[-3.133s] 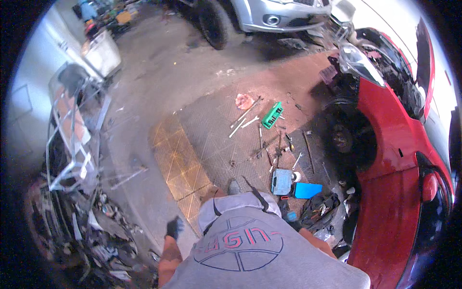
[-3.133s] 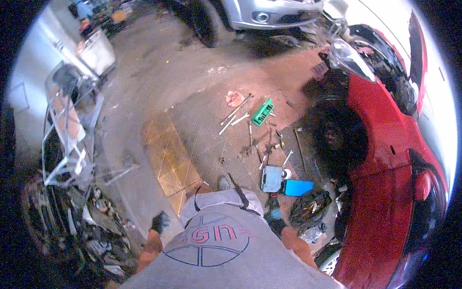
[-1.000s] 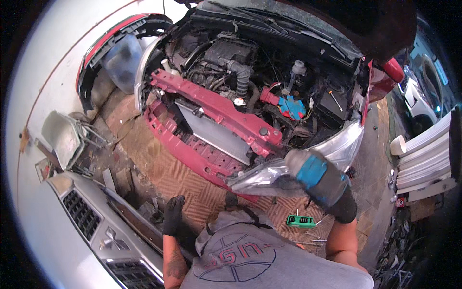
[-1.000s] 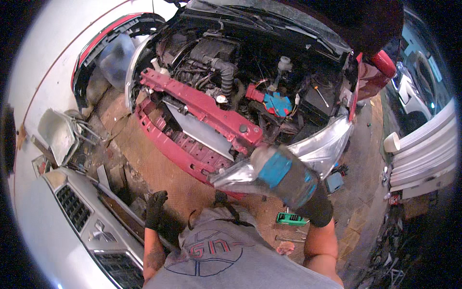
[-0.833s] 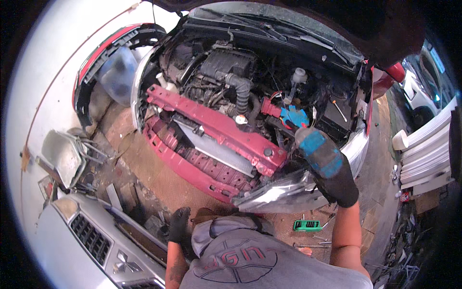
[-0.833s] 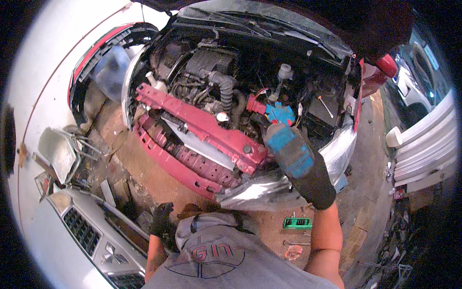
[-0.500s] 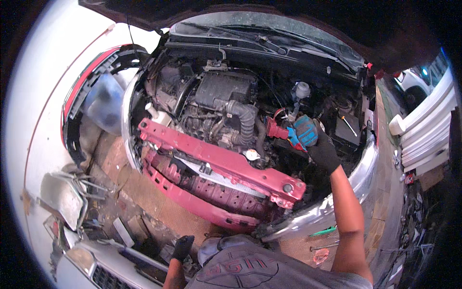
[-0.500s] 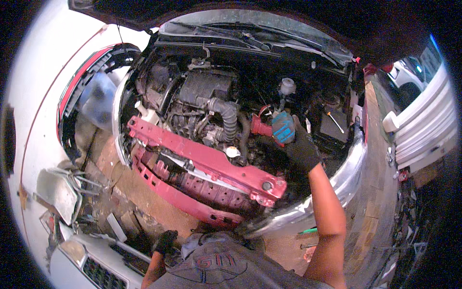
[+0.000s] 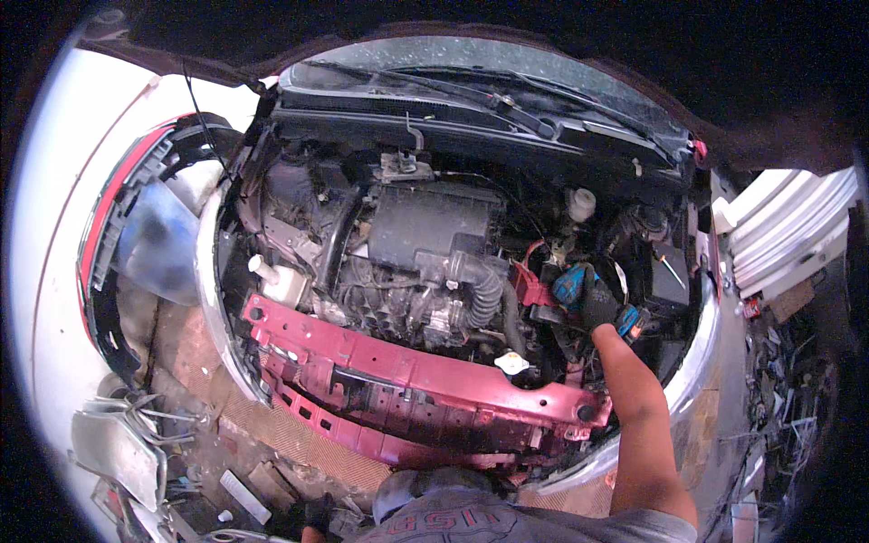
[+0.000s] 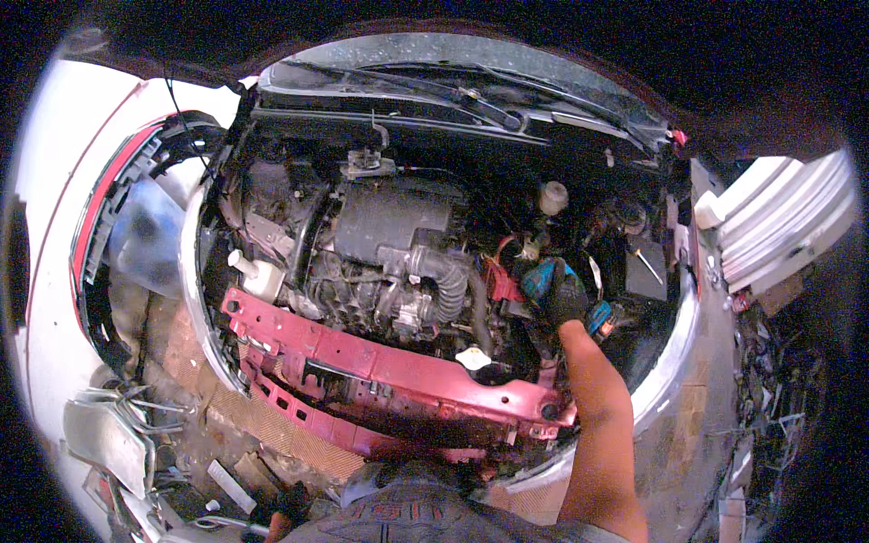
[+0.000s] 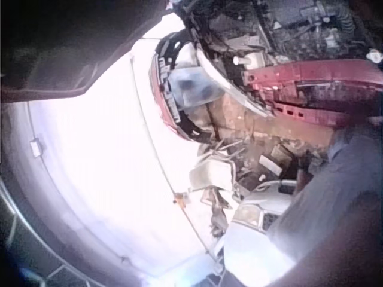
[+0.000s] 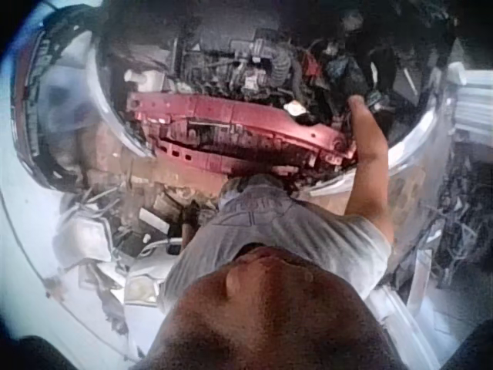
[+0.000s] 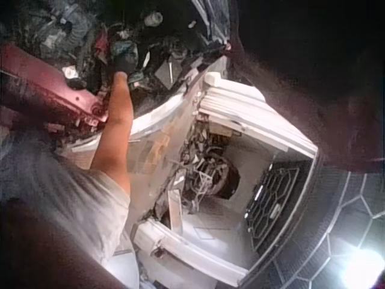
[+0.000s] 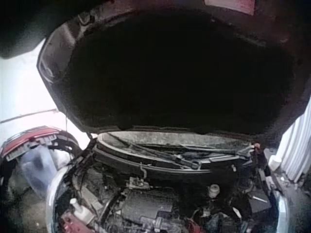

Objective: The person installs a red metal cross-member into the front of a car's engine bay. They align the part by hand, secure it with bolts, and use a power drill to tighten the fasteners.

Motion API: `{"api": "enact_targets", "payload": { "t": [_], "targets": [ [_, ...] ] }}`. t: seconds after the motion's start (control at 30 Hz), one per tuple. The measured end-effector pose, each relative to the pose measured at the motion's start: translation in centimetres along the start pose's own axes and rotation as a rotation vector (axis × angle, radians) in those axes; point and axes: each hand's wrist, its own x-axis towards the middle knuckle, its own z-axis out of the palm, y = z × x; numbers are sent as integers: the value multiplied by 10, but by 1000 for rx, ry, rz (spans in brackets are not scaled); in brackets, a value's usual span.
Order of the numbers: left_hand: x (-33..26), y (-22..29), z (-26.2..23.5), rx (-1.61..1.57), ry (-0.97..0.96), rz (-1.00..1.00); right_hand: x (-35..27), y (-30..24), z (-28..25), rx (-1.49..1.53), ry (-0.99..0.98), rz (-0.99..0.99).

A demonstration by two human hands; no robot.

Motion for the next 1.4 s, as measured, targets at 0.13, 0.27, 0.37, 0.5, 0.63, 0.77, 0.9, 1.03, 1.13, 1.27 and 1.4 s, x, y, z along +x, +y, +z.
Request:
{"api": "enact_targets", "payload": {
  "t": [0.13, 0.27, 0.37, 0.5, 0.63, 0.77, 0.9, 1.03, 1.13, 1.27, 1.4],
  "targets": [
    [26, 10, -14, -15, 142, 56, 9, -15, 13, 67, -49, 108],
    [61, 24, -26, -280, 127, 100, 20, -11, 43, 235, -127, 163],
    [66, 47, -33, -365, 108, -26, 17, -15, 47, 292, -26, 124],
    [74, 59, -45, -60, -20, -6, 22, -17, 23, 359, -198, 192],
    [86, 59, -34, 71, 48, 121, 18, 14, 28, 420, -93, -32],
    [84, 55, -8, -826, 20, -483, 59, -26, -71, 341, 26, -195],
    [102, 45, -13, -484, 108, -53, 162, -49, -112, 162, 511, -389],
    [118, 53, -13, -777, 170, -318, 244, -126, -168, 398, 630, -365],
    [116, 44, -10, -773, 80, -467, 279, -164, -176, 206, 456, -265],
    [107, 35, -6, -535, 96, -314, 302, -188, -171, 65, 400, -100],
    [87, 39, -8, -240, 218, 11, 296, -189, -184, 92, 385, -136]
  ]
}}
